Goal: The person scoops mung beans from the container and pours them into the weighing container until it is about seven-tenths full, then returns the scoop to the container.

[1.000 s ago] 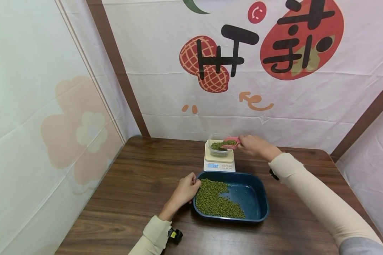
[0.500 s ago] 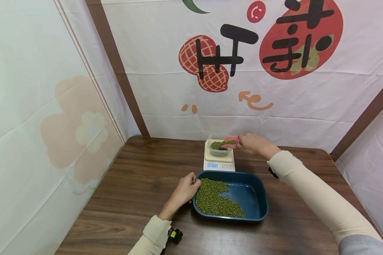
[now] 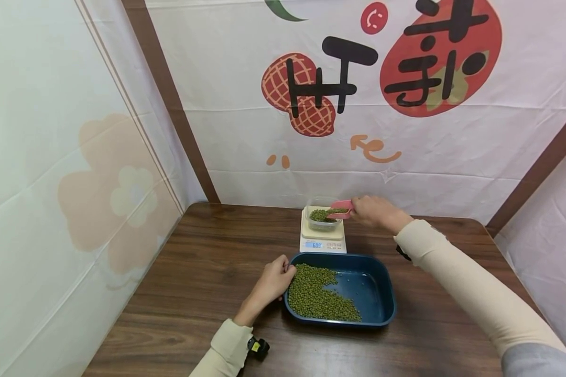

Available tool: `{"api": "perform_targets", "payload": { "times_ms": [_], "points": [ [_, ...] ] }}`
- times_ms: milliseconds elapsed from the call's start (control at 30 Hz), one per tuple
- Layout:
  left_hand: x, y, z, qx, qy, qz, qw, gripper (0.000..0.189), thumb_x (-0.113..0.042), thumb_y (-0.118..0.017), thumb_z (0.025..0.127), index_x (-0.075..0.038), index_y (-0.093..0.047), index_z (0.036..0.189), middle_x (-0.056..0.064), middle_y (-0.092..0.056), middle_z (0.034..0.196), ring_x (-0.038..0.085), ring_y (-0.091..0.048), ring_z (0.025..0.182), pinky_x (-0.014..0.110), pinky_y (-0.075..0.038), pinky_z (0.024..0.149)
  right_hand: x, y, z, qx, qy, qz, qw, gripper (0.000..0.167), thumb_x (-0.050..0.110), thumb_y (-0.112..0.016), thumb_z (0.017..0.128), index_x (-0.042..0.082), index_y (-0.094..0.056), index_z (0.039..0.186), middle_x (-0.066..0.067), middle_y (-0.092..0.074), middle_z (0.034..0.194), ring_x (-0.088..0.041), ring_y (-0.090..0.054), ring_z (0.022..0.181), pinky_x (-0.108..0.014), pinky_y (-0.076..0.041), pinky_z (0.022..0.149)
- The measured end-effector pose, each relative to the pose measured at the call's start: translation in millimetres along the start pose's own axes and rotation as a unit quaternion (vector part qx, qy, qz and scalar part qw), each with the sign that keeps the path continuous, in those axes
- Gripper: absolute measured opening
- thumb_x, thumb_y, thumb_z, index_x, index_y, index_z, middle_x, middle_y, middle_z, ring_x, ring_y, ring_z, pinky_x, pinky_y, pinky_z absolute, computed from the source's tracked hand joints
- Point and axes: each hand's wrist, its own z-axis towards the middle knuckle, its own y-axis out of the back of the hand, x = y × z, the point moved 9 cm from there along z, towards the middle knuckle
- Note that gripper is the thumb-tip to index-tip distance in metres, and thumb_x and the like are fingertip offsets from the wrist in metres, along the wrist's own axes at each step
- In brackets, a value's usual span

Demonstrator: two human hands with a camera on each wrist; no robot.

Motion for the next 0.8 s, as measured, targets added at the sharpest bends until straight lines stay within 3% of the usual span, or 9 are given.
{"api": "perform_targets", "payload": {
  "times_ms": [800],
  "points": [
    [-1.9, 0.0, -1.7, -0.002, -0.003, 0.004, 1.0000, 0.023, -0.017, -0.051, 0.106, -0.012, -0.043, 0.084, -0.005, -0.039, 0.057, 0.010, -0.046, 0.036, 0.027, -0.045, 0.036, 9.0, 15.4, -3.7, -0.031, 0.017, -0.050, 0.9982, 0.018, 0.018, -0.059, 0.104, 0.001, -0.062, 0.098, -0.013, -0.066, 0.086, -0.028, -0.064, 0.077, -0.049, -0.057, 0.077]
  ]
}}
